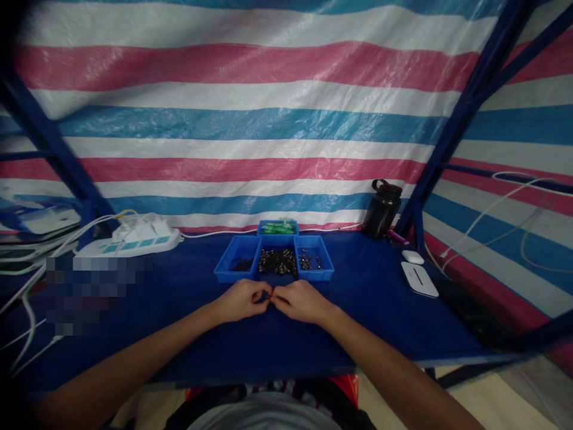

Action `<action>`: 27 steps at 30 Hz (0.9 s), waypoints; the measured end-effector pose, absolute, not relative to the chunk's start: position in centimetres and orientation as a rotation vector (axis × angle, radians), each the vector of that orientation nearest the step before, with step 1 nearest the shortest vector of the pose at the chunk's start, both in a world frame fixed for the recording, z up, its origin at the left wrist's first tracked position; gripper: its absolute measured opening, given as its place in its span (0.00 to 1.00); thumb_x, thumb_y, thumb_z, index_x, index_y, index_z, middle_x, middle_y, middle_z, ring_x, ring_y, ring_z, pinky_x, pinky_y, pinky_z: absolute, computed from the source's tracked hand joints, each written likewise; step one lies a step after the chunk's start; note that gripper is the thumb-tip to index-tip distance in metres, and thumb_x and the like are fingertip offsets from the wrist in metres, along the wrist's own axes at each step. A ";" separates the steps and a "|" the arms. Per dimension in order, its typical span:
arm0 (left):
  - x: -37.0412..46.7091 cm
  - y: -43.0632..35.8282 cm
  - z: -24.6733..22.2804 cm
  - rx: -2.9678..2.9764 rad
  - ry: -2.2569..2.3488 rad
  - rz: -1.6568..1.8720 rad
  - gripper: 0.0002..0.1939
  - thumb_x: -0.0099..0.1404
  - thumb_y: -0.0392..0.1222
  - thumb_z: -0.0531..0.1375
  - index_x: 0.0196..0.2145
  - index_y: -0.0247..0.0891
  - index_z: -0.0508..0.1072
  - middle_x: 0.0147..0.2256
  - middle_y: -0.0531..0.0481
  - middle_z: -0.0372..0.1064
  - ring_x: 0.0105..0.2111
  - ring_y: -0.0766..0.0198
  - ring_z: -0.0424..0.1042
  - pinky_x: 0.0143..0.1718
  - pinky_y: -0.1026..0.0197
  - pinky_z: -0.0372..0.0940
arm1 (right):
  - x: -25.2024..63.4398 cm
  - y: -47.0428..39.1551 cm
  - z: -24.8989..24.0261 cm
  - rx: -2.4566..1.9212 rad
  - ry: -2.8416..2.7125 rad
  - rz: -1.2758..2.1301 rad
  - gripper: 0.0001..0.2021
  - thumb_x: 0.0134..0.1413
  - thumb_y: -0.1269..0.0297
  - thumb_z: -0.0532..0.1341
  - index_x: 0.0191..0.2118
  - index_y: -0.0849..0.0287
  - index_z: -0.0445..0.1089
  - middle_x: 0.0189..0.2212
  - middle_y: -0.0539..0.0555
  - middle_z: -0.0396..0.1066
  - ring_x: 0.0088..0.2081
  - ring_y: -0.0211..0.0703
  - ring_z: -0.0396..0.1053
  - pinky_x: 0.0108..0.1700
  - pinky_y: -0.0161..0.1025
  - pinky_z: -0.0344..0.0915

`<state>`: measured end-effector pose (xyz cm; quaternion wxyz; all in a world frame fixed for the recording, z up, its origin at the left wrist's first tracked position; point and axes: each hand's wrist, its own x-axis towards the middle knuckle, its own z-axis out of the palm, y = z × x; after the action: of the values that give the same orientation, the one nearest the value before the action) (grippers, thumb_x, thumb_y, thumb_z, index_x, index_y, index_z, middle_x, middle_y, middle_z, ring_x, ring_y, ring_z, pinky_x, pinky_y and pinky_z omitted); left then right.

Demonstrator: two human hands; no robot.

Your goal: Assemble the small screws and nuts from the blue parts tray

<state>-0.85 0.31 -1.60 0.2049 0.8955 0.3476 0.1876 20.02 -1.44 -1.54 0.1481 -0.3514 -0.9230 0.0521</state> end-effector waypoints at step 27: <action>-1.2 0.5 -1.3 2.373 0.663 0.625 0.10 0.64 0.40 0.58 0.41 0.35 0.75 0.20 0.59 0.56 0.20 0.73 0.56 0.24 0.70 0.51 | 20.4 -1.1 -1.1 -1.022 -2.453 0.691 0.09 0.56 0.70 0.56 0.42 0.61 0.70 0.20 0.46 0.66 0.22 0.33 0.62 0.25 0.30 0.52</action>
<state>-1.18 0.52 -1.32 0.2956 0.8918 0.2492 0.2350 20.42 -1.10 -1.14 0.1965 -0.3650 -0.8759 0.2468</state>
